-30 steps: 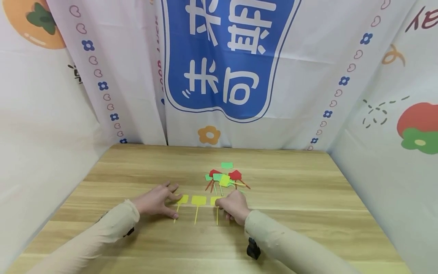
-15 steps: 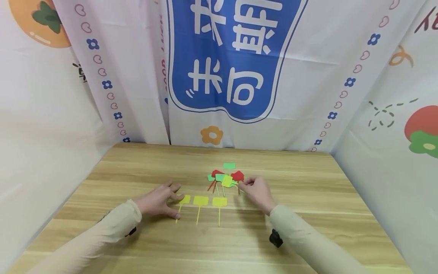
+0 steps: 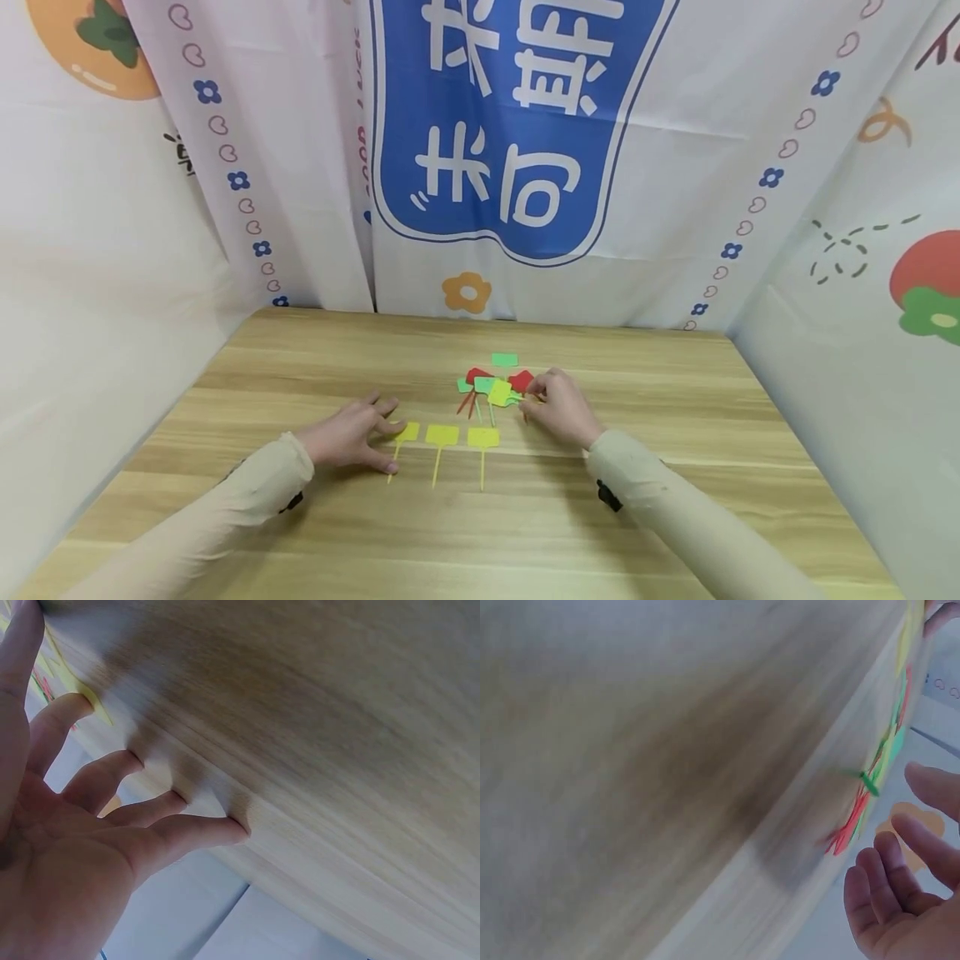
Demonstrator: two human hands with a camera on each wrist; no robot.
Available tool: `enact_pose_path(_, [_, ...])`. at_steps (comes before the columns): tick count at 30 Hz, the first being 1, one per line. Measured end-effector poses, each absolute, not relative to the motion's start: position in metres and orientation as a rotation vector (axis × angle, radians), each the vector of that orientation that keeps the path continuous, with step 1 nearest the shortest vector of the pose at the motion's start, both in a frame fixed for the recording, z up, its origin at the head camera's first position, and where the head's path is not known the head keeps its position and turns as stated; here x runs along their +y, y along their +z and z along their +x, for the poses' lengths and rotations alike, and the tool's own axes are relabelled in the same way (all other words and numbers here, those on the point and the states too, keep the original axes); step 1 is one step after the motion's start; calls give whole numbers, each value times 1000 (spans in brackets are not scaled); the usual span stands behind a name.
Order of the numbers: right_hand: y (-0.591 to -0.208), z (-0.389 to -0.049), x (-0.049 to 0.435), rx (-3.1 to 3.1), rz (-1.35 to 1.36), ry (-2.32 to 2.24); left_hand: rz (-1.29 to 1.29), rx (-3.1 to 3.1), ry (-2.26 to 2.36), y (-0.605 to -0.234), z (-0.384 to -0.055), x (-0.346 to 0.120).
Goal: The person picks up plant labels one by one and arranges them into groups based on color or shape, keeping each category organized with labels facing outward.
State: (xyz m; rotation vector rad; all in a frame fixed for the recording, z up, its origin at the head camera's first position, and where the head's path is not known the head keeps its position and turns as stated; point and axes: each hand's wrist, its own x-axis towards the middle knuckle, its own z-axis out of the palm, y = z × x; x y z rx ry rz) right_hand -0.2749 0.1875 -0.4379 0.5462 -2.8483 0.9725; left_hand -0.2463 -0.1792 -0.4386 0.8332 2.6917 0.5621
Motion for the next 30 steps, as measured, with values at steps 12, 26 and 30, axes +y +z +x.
enact_pose_path(12, [-433,-292,196,-3024,570,967,805,2669,560,-435,-244,-175])
enact_pose_path(26, [-439,-302,181,-3014,667,789,825,2691,572,-436,-241,-177])
enact_pose_path(30, [-438,-304,180,-3014,672,746,834,2689,569,-436,-244,-178])
